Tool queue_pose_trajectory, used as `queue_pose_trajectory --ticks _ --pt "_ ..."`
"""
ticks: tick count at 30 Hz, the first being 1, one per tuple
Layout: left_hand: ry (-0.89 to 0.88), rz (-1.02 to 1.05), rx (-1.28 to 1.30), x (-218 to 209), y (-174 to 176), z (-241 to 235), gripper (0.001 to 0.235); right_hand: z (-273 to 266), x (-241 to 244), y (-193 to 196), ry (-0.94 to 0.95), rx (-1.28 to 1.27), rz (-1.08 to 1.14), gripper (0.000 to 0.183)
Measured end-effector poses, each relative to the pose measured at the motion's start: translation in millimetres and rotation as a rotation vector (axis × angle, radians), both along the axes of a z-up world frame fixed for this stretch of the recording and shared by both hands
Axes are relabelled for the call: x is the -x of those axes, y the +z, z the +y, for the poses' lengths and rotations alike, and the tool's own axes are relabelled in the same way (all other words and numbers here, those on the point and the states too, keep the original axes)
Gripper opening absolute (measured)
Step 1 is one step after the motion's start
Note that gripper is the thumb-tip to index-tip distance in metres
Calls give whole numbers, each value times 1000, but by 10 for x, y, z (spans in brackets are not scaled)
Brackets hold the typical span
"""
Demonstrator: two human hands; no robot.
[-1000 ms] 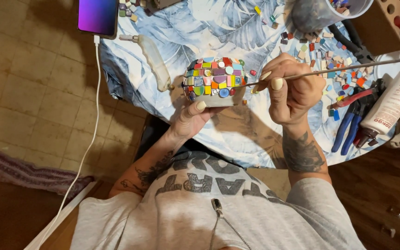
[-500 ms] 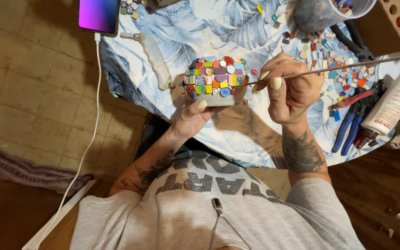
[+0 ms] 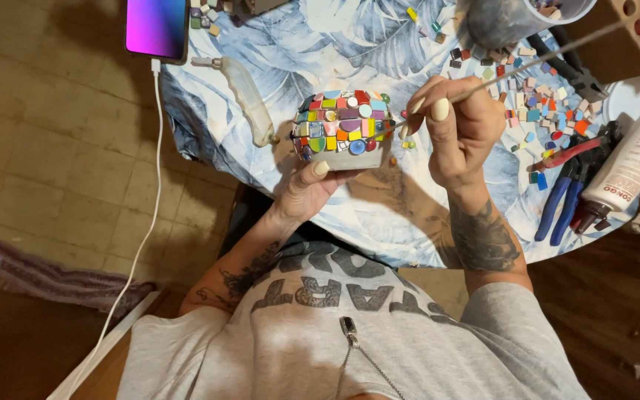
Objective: Applying small colorful mosaic tiles to a white ceramic mug using adhesive and an applicator stick.
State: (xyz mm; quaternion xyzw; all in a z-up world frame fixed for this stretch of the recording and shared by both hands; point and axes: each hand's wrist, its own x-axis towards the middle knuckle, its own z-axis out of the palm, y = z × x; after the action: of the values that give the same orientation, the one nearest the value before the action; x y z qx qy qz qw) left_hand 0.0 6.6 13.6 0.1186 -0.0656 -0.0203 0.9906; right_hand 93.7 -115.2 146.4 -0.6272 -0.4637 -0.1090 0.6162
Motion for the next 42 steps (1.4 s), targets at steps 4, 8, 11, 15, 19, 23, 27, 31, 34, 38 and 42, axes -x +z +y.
queue_pose_trajectory --ticks 4,8,11,15,19,23,27,31,34,38,42 --pt "-87 63 -39 6 49 55 72 -37 18 -77 -85 55 239 23" --pt "-120 74 -2 15 -3 38 73 -43 -30 -90 -11 -19 478 22" --pt "-94 100 -22 16 15 39 74 -60 -14 27 61 -90 785 14" --pt "-104 97 -22 23 -51 10 74 -197 -56 106 278 -222 997 18" --pt "-85 86 -42 16 83 39 77 -484 49 323 89 -217 903 20" --pt "-91 69 -25 23 101 26 73 -1021 220 200 -543 266 541 27" --pt "-106 68 19 26 -52 -4 73 -1568 288 -340 -839 750 58 21" --pt "-110 75 9 55 -31 4 72 -1479 372 -477 -1096 1047 -365 28" --pt "-97 81 -27 50 6 -11 72 -1023 506 -402 -967 752 -501 29" --pt "-26 -104 -79 -7 90 -61 44 -499 698 -442 -634 461 -490 35" --pt "-39 -71 -74 2 -184 -76 49 -318 765 -233 -645 539 -481 45"
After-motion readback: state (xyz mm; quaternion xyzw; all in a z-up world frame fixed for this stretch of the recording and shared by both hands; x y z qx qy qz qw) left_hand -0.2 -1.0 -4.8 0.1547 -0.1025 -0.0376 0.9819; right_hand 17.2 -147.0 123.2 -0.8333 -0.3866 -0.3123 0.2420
